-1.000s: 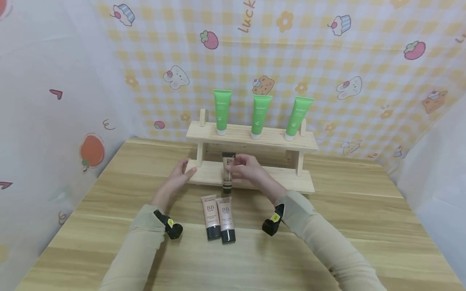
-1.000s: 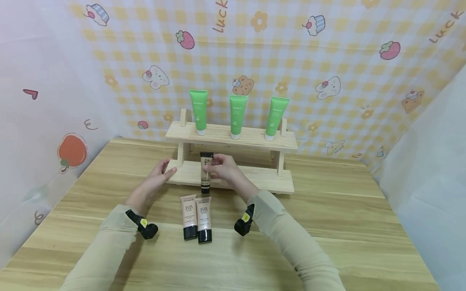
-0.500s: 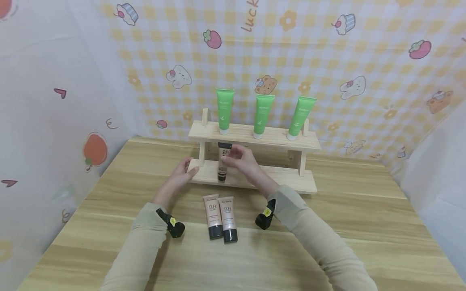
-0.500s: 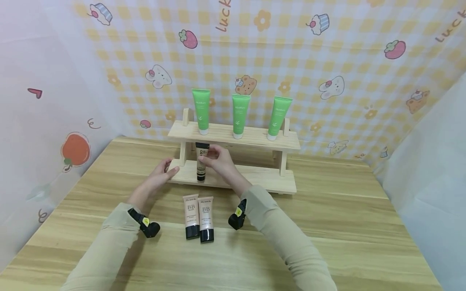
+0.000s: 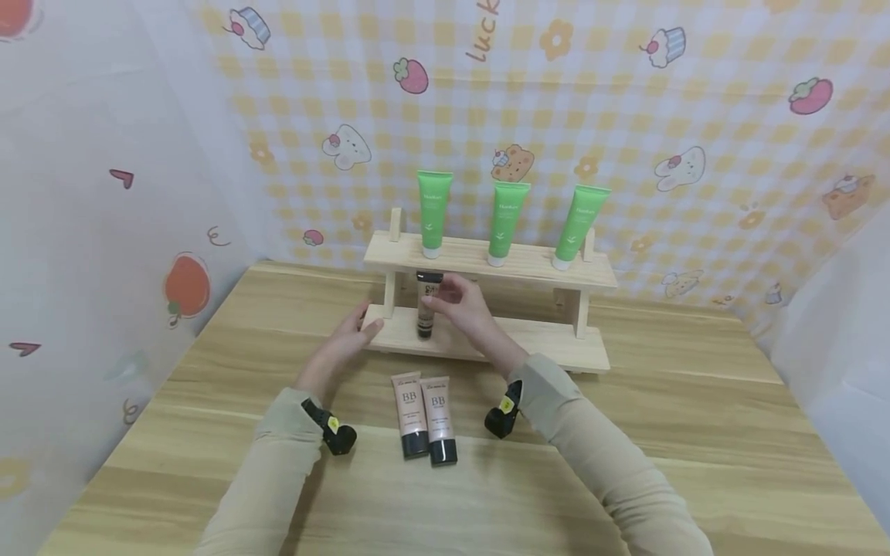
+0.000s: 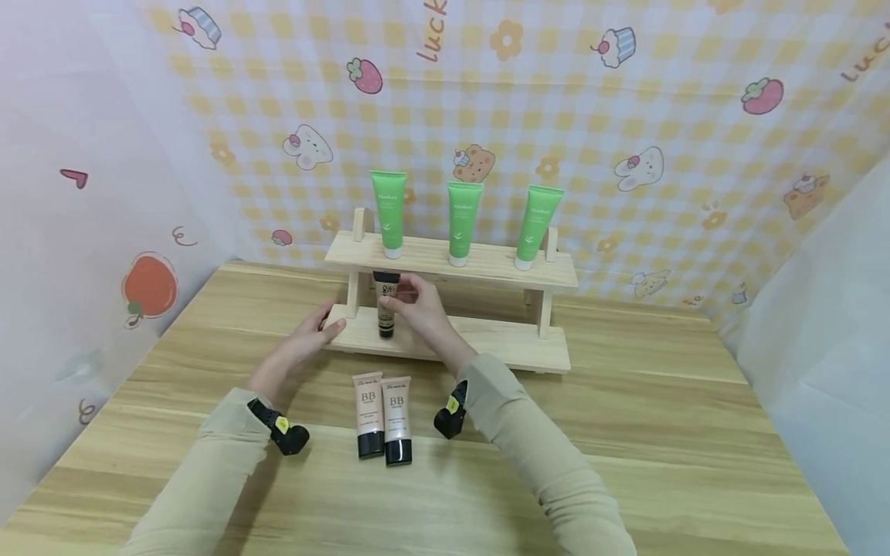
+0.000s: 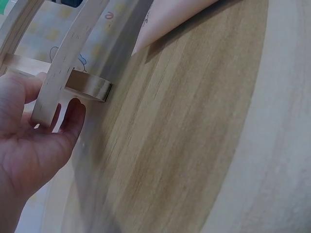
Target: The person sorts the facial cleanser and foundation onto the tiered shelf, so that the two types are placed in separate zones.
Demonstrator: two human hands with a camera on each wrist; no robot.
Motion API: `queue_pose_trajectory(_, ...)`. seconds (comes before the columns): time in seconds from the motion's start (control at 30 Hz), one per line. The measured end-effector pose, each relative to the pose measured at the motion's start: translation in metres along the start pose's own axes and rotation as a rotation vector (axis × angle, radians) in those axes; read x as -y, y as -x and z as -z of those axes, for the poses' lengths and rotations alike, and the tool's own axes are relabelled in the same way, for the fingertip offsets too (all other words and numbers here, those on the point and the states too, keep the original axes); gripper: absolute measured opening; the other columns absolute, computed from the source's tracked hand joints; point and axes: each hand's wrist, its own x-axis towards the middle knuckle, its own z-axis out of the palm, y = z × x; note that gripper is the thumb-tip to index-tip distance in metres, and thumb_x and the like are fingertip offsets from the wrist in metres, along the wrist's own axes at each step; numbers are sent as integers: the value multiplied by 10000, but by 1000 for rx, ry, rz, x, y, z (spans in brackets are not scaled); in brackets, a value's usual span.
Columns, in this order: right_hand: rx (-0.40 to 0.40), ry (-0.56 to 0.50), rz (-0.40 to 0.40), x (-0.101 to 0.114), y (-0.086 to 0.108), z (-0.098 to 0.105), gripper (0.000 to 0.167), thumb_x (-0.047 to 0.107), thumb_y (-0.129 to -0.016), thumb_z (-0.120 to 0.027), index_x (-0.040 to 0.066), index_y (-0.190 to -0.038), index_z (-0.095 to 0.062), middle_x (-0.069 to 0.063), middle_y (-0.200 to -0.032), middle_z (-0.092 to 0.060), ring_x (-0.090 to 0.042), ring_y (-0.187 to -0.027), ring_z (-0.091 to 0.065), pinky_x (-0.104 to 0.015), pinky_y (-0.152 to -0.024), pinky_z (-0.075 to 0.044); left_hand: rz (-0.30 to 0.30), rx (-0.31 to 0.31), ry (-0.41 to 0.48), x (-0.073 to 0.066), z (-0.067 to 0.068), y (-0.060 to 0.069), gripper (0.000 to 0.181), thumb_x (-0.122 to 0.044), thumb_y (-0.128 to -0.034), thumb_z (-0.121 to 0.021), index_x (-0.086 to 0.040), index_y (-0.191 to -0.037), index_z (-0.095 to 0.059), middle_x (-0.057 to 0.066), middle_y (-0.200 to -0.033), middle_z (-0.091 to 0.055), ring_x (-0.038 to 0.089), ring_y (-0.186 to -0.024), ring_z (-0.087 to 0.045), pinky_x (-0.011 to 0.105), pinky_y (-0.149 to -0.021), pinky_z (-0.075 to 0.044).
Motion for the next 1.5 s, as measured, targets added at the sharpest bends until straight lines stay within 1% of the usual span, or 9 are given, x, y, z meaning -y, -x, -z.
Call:
queue_pose_trajectory(0.27,-1,16,74,-7,2,0,411,122,-793,-693,24,-1165,-550,-150,-1165,-569,-275,-1085,-561,-336,-979,-465,-17,10,53,-2,-6,1,662,-262,-982,-381,-78,-1471,26,218,-1525,-56,415,-1370,-185,533,-1133,-189)
queue_pose_trajectory(0.57,107,103,119,-12,5,1,356,176,-839,-650,40,-1144,-529,-139,-1164,-563,-270,-1115,-551,-351,-1002,-450,-26,-2,50,-1,-5,1,653,-269,-982,-380,-82,-1473,8,193,-1534,-36,413,-1380,-152,534,-1135,-180)
queue_pose_trajectory(0.73,150,93,67,-17,8,2,483,181,-835,-657,68,-1261,-460,-122,-1252,-528,-268,-1188,-513,-366,-1016,-439,-31,10,32,1,-4,3,661,-273,-981,-381,-83,-1472,19,202,-1532,-20,430,-1380,-127,549,-1128,-184)
queue_pose_trajectory(0.83,142,71,38,-19,14,6,561,174,-826,-670,91,-1320,-416,-111,-1310,-497,-270,-1220,-490,-374,-1020,-436,-40,20,25,2,-4,4,663,-269,-982,-379,-77,-1470,26,215,-1528,-6,444,-1377,-115,560,-1119,-196)
queue_pose_trajectory(0.93,112,86,2,-20,23,12,551,183,-827,-670,103,-1315,-429,-106,-1329,-486,-268,-1231,-475,-384,-1019,-435,-49,22,25,2,-4,3,663,-261,-982,-380,-68,-1469,27,222,-1525,-2,448,-1375,-114,560,-1116,-202)
queue_pose_trajectory(1.07,97,164,-57,-20,36,18,472,228,-824,-671,89,-1243,-506,-103,-1276,-533,-264,-1188,-507,-386,-981,-465,-58,1,34,3,-3,1,655,-237,-980,-388,-47,-1466,7,225,-1524,-25,438,-1376,-132,537,-1130,-190)
queue_pose_trajectory(1.17,136,210,-74,-23,45,19,419,240,-816,-676,63,-1178,-561,-112,-1197,-585,-263,-1121,-553,-383,-952,-482,-54,-7,42,2,-2,0,651,-218,-978,-394,-38,-1464,1,226,-1523,-28,431,-1377,-135,523,-1139,-177)
queue_pose_trajectory(1.37,246,287,-75,-33,58,17,360,221,-790,-699,56,-1098,-614,-87,-1021,-652,-195,-949,-613,-329,-857,-519,-20,14,64,0,-1,-1,660,-227,-978,-396,-62,-1468,15,203,-1531,0,418,-1386,-119,520,-1139,-179)
queue_pose_trajectory(1.5,323,409,-80,-40,66,14,348,187,-793,-690,43,-1100,-609,-69,-970,-658,-165,-882,-614,-288,-805,-526,-15,4,65,0,-2,-1,653,-216,-977,-400,-57,-1468,0,209,-1529,-16,412,-1387,-126,509,-1143,-182)
